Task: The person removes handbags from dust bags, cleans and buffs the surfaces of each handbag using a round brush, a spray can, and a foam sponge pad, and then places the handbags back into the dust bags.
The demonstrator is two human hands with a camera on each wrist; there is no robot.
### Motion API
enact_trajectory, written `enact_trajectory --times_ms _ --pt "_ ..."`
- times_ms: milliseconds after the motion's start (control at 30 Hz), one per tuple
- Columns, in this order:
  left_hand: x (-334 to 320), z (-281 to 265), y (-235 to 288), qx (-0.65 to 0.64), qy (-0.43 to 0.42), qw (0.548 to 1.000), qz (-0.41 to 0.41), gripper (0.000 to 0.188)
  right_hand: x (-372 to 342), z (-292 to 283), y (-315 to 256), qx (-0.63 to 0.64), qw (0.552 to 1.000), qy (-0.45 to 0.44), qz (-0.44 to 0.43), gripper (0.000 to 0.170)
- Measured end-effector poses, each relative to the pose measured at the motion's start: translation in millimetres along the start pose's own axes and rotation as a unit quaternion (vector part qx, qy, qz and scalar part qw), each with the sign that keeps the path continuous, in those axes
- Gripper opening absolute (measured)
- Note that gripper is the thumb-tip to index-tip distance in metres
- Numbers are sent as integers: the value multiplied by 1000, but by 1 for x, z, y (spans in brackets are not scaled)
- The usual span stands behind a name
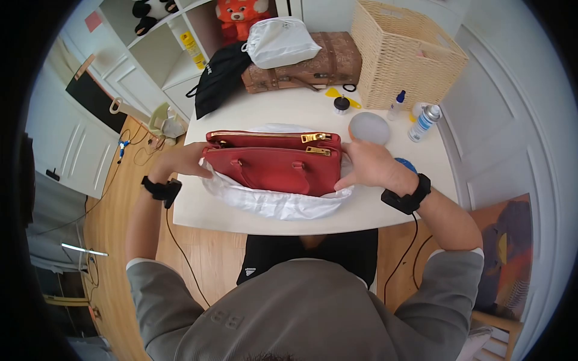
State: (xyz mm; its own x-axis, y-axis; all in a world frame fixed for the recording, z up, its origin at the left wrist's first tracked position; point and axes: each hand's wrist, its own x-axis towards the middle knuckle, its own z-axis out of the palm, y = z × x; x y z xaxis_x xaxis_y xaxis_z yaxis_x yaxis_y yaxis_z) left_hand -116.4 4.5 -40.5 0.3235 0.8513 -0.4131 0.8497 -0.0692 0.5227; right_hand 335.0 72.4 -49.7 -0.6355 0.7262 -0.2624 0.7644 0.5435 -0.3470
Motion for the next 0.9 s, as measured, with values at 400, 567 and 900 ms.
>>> enact_trajectory --times_ms 400,567,900 --pt "10 12 -19 -167 126 978 22 56 12 44 24 177 979 83 -60 54" --pt "13 23 -30 -71 176 981 45 46 21 57 32 186 981 41 -41 59" --pt "25 68 -50 40 106 993 18 56 19 60 22 34 999 -11 39 61"
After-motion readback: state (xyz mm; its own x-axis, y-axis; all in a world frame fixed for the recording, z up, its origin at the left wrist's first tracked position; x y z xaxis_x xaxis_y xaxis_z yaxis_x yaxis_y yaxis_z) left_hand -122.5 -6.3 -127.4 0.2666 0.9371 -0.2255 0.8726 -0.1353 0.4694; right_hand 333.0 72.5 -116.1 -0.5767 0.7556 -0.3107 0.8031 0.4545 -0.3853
